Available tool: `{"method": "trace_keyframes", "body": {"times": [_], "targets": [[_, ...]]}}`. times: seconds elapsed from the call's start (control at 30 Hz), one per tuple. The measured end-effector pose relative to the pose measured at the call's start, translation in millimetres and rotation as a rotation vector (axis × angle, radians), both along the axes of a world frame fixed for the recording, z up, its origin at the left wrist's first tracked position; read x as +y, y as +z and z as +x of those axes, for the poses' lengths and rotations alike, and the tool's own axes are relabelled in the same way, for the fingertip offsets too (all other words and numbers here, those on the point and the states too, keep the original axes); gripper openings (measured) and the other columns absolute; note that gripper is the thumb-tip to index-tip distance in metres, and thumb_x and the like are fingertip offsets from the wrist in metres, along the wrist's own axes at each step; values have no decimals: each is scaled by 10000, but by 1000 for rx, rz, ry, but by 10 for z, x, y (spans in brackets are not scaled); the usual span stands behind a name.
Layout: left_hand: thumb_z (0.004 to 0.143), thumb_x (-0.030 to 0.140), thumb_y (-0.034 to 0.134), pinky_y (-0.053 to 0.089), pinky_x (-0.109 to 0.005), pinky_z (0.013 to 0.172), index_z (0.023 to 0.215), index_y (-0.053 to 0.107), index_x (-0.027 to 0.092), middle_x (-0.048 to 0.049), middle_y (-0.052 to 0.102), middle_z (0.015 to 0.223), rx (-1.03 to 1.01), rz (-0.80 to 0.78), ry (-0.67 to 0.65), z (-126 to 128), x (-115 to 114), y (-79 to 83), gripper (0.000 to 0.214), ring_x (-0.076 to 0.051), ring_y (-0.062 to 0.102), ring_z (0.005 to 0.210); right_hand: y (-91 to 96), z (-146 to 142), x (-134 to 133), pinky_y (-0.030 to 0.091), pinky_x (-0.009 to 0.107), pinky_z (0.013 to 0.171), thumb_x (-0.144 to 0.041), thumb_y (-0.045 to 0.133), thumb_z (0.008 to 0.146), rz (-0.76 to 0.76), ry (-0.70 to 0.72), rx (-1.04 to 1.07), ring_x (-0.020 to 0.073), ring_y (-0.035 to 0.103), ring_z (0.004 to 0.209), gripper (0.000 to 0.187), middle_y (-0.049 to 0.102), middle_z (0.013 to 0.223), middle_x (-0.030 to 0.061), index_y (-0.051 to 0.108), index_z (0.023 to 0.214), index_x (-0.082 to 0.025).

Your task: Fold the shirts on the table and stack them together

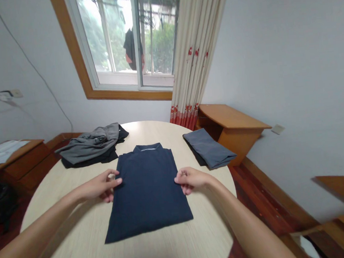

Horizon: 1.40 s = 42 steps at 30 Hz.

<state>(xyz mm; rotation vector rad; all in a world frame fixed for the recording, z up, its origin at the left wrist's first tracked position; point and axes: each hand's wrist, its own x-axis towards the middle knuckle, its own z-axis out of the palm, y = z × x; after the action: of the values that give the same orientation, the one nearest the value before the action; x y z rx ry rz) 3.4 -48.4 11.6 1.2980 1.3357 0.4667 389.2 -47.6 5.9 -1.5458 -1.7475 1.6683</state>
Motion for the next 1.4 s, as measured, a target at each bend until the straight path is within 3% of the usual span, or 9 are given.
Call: {"method": "trace_keyframes", "body": {"times": [0.1, 0.33, 0.6, 0.77, 0.9, 1.03, 1.13, 1.27, 1.4], "targets": [[655, 457, 847, 440, -257, 459, 1209, 480, 166, 29, 630, 602, 57, 215, 259, 116, 481, -33, 725, -193, 616, 491, -45, -226, 453, 481, 261, 484, -459, 721, 805, 260, -282, -81, 144, 586, 498, 381, 582, 593, -36, 545, 1005, -186], [536, 293, 903, 522, -287, 616, 833, 653, 121, -74, 712, 750, -116, 347, 491, 297, 1047, -248, 424, -232, 685, 712, -316, -589, 1203, 479, 296, 744, -254, 673, 736, 775, -413, -187, 151, 576, 711, 328, 594, 746, -26, 646, 1056, -187], [660, 365, 852, 566, -311, 758, 1038, 684, 122, -84, 743, 877, -608, 402, 318, 249, 1275, -79, 480, -192, 690, 772, -255, -374, 1458, 489, 302, 766, -381, 625, 720, 937, -508, 280, 186, 608, 832, 242, 650, 903, 49, 556, 869, -204], [697, 329, 823, 523, -247, 639, 1085, 659, 101, -53, 704, 775, -370, 412, 503, 329, 1550, -184, 479, -145, 644, 656, -351, -441, 1626, 480, 279, 665, -339, 618, 709, 748, -634, 102, 159, 571, 662, 196, 604, 704, -9, 550, 834, -205], [672, 302, 835, 467, -237, 554, 1167, 617, 64, -5, 624, 644, -254, 416, 539, 298, 1596, -392, 591, -137, 590, 554, -465, -526, 1619, 506, 311, 780, -246, 629, 701, 746, -631, -12, 175, 621, 772, 162, 660, 802, 21, 602, 849, -186], [718, 283, 784, 483, -270, 573, 1291, 542, 91, 31, 580, 644, -169, 431, 529, 166, 1512, -444, 651, -137, 565, 520, -437, -494, 1468, 507, 333, 876, -227, 584, 795, 850, -518, -213, 175, 657, 875, 238, 684, 1044, 76, 635, 1019, -168], [732, 256, 756, 540, -370, 765, 1268, 565, 93, -71, 667, 837, 121, 568, 421, 127, 1277, -348, 593, -229, 666, 754, -338, -477, 1243, 489, 347, 942, -241, 605, 828, 907, -419, -402, 196, 652, 970, 311, 643, 1165, 120, 634, 1125, -154], [884, 366, 604, 395, -491, 1095, 1331, 549, 156, -169, 565, 1375, 604, 1007, 79, 395, 595, -236, 497, -327, 509, 1290, -199, -665, 735, 418, 417, 1060, -340, 548, 918, 1032, -242, -528, 268, 541, 1241, 398, 594, 1310, 155, 601, 1267, -155], [981, 494, 444, 259, -494, 1201, 1438, 472, 202, -97, 416, 1553, 672, 1075, -329, 804, -165, -323, 543, -271, 358, 1441, -206, -982, 106, 311, 452, 1159, -369, 414, 994, 1062, 10, -531, 255, 414, 1400, 459, 480, 1501, 126, 543, 1389, -173]]}}
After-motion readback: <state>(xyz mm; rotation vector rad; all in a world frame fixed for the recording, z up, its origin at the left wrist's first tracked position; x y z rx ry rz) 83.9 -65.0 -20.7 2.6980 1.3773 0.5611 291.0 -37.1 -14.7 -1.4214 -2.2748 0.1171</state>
